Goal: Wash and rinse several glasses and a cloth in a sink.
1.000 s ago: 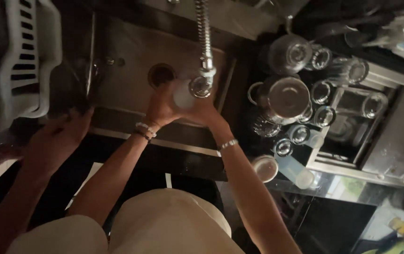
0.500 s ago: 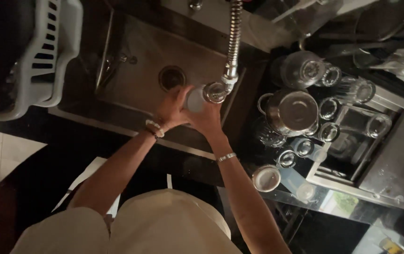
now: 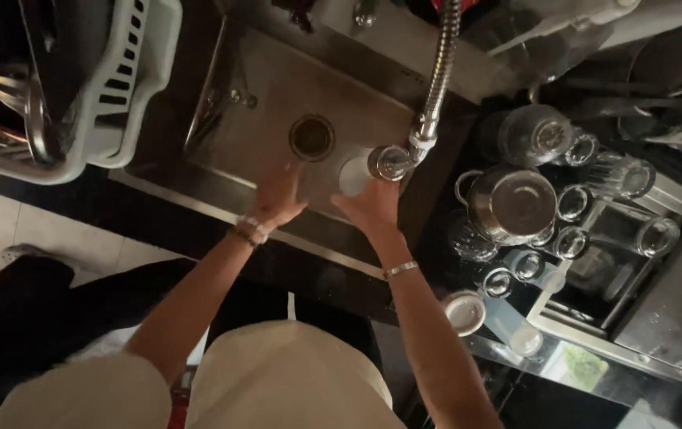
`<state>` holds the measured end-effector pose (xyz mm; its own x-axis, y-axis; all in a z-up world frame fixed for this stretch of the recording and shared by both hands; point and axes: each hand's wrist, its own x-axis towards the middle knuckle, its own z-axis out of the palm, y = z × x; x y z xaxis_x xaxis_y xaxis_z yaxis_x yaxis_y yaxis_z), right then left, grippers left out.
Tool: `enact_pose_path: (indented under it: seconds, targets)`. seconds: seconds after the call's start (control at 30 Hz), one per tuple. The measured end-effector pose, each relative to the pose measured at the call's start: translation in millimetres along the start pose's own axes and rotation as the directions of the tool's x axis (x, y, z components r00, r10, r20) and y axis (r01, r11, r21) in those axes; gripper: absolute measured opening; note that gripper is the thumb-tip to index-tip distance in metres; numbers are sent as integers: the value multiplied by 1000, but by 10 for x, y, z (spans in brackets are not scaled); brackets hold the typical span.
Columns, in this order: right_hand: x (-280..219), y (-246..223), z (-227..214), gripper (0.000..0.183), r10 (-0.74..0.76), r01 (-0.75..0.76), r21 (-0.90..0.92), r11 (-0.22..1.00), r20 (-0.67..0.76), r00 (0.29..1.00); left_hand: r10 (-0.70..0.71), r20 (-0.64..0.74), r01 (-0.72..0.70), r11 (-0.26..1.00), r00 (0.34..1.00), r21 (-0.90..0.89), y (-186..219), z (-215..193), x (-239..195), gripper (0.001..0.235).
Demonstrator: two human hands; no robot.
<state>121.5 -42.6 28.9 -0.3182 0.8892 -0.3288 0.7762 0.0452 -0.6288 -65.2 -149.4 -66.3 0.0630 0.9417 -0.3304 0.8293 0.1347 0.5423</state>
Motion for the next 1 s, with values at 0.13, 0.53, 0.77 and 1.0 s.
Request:
enact_pose_path:
  seconds: [0.13,0.53,0.77,1.0]
  targets:
    - [-15,209,113,60,105,-84,-226,971,87,991,-203,105,205,979,974,-8,-237,123,-194,77]
    - [-214,730,558,60,-30,-556,775,-301,575,818,-490,10,240,409,872,-880,467,-544,-240,72]
    - [-319,214,263,80,46,-568,764,-306,607,793,-283,-333,42,815,899,-578,447,-580,-358,65]
    - [-156,374,274,83,130,-461,877,137,446,886,-301,-105,176,769,948,-614,209,-494,-593,70]
